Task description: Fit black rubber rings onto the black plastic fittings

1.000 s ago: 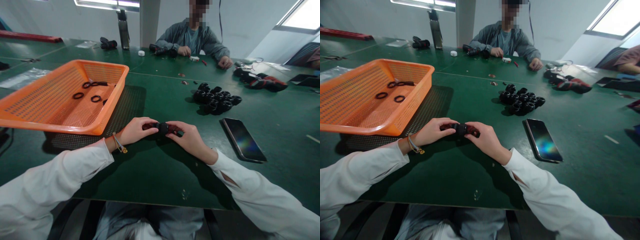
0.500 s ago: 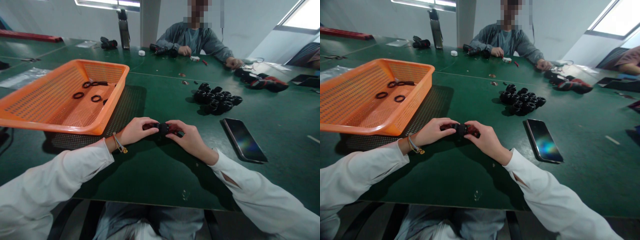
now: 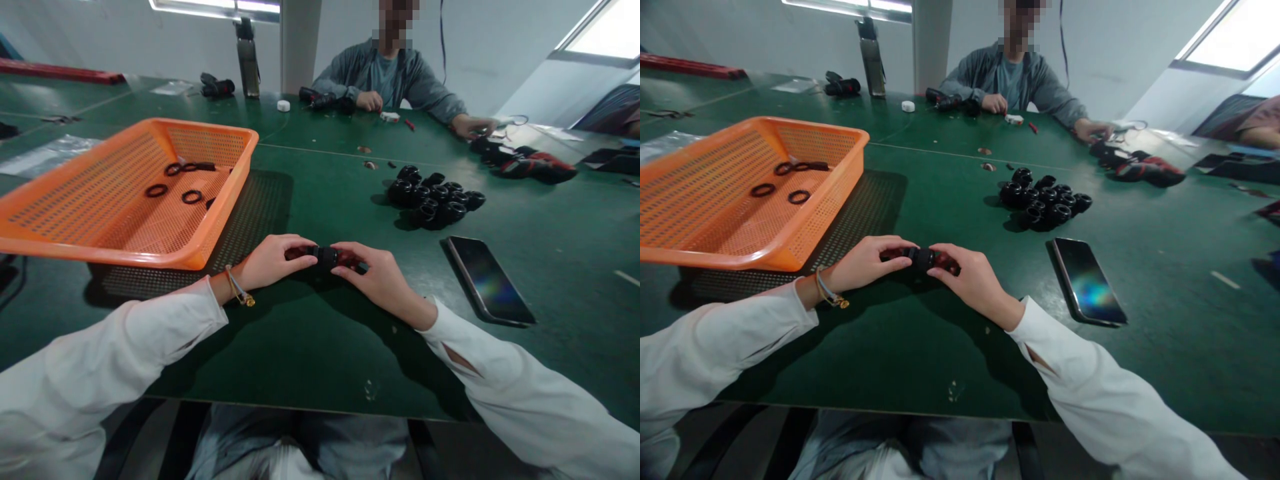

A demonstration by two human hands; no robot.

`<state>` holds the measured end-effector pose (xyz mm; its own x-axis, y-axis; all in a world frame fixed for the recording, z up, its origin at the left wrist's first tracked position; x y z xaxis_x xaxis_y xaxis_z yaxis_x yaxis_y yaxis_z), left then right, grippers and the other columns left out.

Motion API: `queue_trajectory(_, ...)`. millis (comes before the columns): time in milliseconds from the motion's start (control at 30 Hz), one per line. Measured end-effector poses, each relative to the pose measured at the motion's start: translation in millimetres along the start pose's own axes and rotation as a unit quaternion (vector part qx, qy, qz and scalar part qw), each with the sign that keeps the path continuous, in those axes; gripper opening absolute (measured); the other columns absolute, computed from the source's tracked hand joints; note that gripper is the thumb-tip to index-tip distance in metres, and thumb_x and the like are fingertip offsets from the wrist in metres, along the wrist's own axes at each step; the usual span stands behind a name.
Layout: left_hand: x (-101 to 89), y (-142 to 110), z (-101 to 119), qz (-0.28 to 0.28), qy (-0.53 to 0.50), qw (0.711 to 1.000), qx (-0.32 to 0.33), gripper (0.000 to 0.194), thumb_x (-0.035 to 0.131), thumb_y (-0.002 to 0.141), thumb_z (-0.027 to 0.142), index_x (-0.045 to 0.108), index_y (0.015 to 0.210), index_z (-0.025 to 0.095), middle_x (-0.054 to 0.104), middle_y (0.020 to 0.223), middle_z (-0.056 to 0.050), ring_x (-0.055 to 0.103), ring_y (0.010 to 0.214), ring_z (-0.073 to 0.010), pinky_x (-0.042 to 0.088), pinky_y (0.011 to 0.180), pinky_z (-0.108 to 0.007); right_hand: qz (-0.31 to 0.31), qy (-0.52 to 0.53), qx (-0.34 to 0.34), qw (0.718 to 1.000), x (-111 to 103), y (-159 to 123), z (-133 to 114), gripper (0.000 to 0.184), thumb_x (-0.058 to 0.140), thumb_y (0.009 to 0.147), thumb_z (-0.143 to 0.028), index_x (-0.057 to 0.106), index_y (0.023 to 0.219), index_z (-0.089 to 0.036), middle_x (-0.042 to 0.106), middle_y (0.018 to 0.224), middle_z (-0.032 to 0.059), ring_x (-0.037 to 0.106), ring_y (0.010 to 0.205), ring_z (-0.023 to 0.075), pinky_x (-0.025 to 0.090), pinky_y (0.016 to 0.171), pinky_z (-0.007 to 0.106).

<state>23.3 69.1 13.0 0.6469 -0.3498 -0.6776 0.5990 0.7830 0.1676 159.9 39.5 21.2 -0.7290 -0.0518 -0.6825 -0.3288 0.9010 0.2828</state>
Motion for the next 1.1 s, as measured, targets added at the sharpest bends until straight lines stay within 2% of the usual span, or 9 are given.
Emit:
queue_trajectory(433, 0.0, 0.0, 1.2, 0.002, -0.004, 1.0, 0.004, 0.036, 0.057, 0.083, 0.035, 0.066, 0.105, 0.009, 0.07, 0.096, -0.009, 0.064, 0.082, -0.0169, 0.048, 0.074, -0.025, -0.008, -0.012, 0.008, 1.0, 1.8, 0.8, 1.2, 0.025, 0.065, 0.076, -0.018, 0.066, 0.102, -0.018, 0.073, 0.08, 0.0023, 0.066, 0.068, 0.0162, 0.053, 0.062, 0.028)
queue_trajectory(567, -0.1, -0.1, 1.6, 0.005, -0.003, 1.0, 0.007, 0.035, 0.057, 0.082, 0.034, 0.066, 0.105, 0.009, 0.07, 0.095, -0.008, 0.063, 0.082, -0.0162, 0.048, 0.073, -0.024, -0.002, 0.001, 0.012, 1.0, 1.8, 0.5, 3.3, 0.026, 0.064, 0.076, -0.018, 0.065, 0.102, -0.017, 0.073, 0.088, 0.0047, 0.068, 0.074, 0.0174, 0.055, 0.069, 0.031)
queue_trajectory(800, -0.3, 1.2, 1.1, 0.011, -0.003, 1.0, 0.006, 0.034, 0.058, 0.082, 0.034, 0.067, 0.105, 0.01, 0.07, 0.093, -0.007, 0.063, 0.079, -0.0158, 0.048, 0.072, -0.024, -0.008, 0.056, 0.003, 0.998, 1.9, -1.9, 1.3, 0.039, 0.068, 0.072, -0.022, 0.056, 0.109, -0.019, 0.071, 0.082, 0.0022, 0.068, 0.073, 0.0168, 0.057, 0.071, 0.032)
queue_trajectory(1100, -0.5, 0.5, 1.8, 0.004, 0.005, 1.0, 0.009, 0.035, 0.058, 0.083, 0.033, 0.066, 0.106, 0.008, 0.07, 0.095, -0.008, 0.064, 0.082, -0.0162, 0.048, 0.074, -0.024, -0.001, 0.043, -0.009, 0.999, 2.1, -0.5, -0.4, 0.032, 0.063, 0.072, -0.011, 0.058, 0.102, -0.021, 0.072, 0.081, -0.0003, 0.069, 0.073, 0.0156, 0.057, 0.072, 0.031)
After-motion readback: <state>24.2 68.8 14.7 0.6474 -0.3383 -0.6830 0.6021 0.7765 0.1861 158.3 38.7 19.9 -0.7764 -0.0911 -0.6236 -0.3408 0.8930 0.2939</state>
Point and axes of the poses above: each hand's wrist, its own y-axis towards the middle knuckle, its own x-axis out of the palm, z = x × y, the point moved 8 cm from there along y, towards the middle knuckle
